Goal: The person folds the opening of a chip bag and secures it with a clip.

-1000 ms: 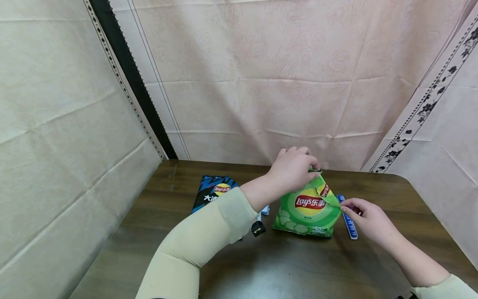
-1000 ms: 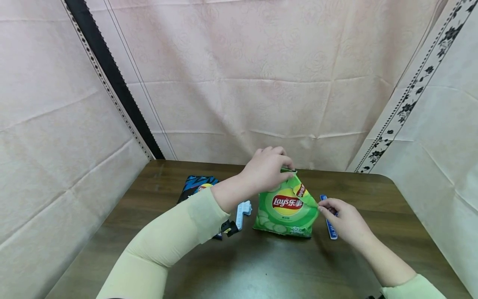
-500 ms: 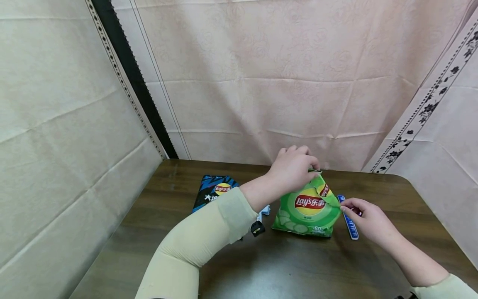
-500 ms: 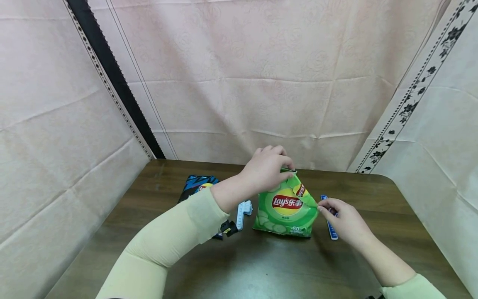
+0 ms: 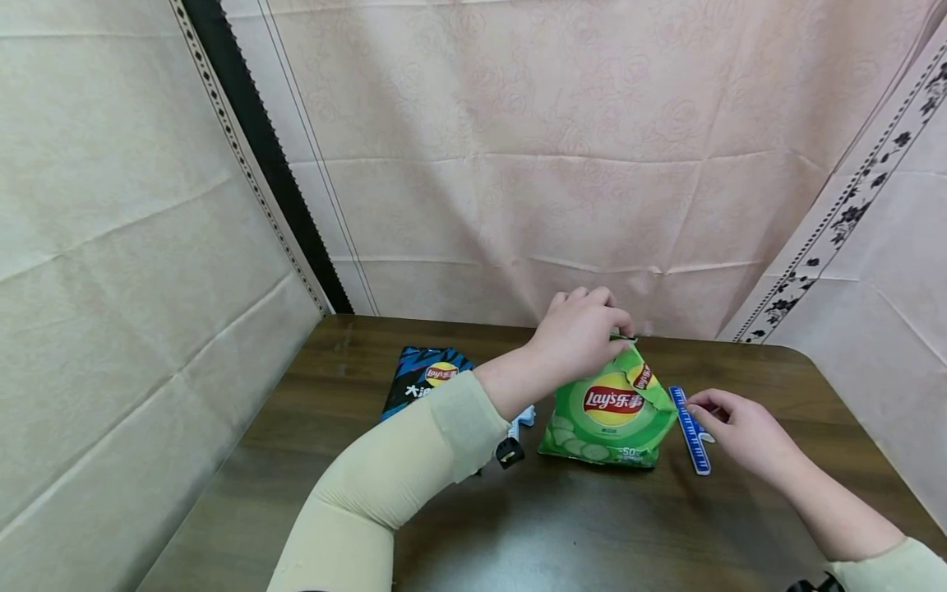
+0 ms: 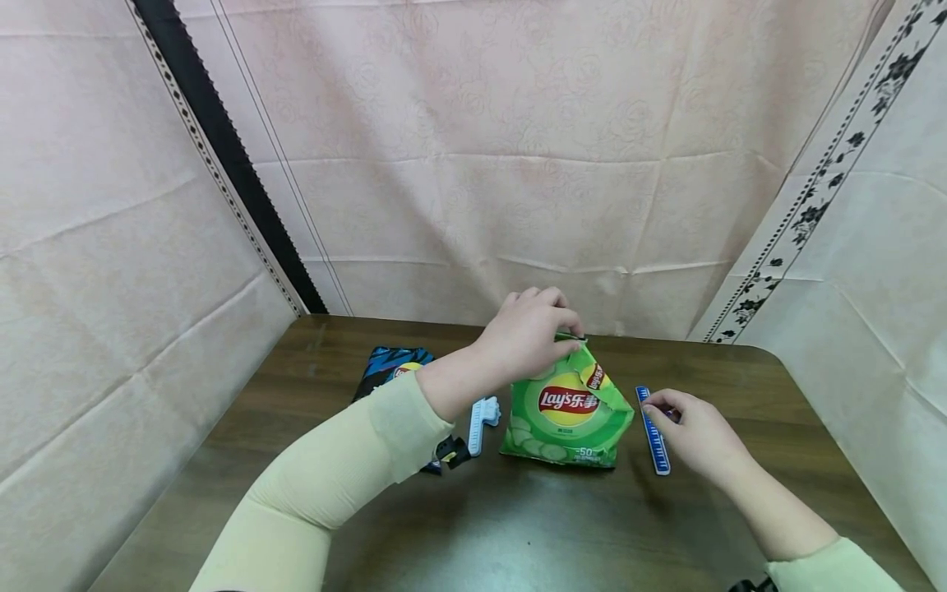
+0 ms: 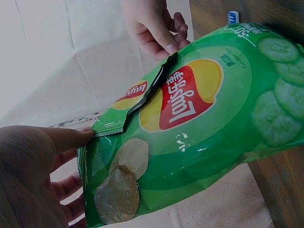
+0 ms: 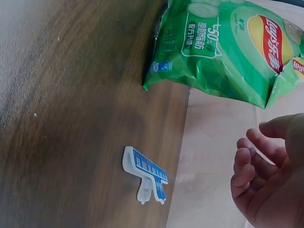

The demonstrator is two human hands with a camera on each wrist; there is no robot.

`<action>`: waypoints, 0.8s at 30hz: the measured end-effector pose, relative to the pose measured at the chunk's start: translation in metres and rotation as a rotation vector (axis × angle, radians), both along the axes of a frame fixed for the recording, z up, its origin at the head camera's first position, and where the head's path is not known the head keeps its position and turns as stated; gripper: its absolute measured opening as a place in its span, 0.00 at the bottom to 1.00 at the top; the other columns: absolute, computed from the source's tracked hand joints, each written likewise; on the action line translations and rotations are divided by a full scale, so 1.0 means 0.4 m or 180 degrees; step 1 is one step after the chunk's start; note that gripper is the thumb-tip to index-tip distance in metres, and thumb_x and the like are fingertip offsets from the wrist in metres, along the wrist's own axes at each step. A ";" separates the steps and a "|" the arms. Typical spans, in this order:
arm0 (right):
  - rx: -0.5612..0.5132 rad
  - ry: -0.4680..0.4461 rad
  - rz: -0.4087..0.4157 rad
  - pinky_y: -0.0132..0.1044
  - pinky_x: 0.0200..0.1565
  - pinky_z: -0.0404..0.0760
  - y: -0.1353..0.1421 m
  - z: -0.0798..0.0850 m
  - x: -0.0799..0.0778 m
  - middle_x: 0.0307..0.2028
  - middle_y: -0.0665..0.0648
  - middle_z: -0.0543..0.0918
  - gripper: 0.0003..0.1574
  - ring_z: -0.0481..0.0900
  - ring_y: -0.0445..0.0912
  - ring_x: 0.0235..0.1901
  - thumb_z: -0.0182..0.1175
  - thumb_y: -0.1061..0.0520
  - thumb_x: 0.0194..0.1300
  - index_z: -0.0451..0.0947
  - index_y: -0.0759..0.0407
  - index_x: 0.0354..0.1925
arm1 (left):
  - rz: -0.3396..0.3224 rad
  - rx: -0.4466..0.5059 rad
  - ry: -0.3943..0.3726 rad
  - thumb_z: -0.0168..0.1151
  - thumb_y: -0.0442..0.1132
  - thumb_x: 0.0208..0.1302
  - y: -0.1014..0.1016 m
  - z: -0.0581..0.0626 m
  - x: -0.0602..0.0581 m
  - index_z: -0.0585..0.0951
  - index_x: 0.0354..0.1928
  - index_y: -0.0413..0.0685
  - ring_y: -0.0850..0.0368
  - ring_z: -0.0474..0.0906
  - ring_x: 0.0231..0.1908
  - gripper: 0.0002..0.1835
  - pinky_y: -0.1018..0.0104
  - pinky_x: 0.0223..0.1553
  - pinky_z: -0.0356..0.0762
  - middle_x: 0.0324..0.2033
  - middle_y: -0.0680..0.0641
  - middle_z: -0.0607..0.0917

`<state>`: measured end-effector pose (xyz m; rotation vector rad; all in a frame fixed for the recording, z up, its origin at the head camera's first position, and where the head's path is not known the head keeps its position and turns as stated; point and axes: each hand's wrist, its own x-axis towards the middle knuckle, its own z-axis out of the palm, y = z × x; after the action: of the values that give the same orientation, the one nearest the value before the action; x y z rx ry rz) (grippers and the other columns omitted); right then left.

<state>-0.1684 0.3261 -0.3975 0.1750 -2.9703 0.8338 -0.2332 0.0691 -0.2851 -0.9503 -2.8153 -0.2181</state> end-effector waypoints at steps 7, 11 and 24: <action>0.0074 -0.0117 -0.0038 0.40 0.31 0.73 0.012 0.000 -0.010 0.35 0.56 0.82 0.20 0.75 0.49 0.34 0.53 0.47 0.76 0.80 0.62 0.49 | 0.0008 -0.0039 -0.0002 0.58 0.59 0.69 -0.002 0.002 0.000 0.83 0.49 0.76 0.61 0.67 0.49 0.11 0.59 0.55 0.63 0.48 0.61 0.73; 0.0103 -0.0259 -0.0072 0.41 0.31 0.74 0.030 -0.007 -0.025 0.37 0.59 0.83 0.22 0.76 0.50 0.36 0.53 0.47 0.75 0.79 0.65 0.50 | 0.0003 -0.0056 -0.0005 0.58 0.60 0.69 -0.002 0.003 0.000 0.83 0.49 0.76 0.61 0.66 0.49 0.11 0.59 0.56 0.62 0.49 0.61 0.73; 0.0312 -0.0956 -0.0193 0.46 0.35 0.78 0.129 -0.060 -0.092 0.34 0.63 0.80 0.29 0.75 0.54 0.34 0.53 0.46 0.74 0.75 0.76 0.46 | -0.0032 -0.0057 -0.0011 0.58 0.60 0.68 -0.004 0.001 0.003 0.83 0.50 0.77 0.61 0.66 0.51 0.12 0.59 0.57 0.62 0.51 0.61 0.73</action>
<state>-0.2052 0.3779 -0.4214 -0.0413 -3.2784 0.7693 -0.2319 0.0675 -0.2845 -0.9690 -2.8208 -0.1960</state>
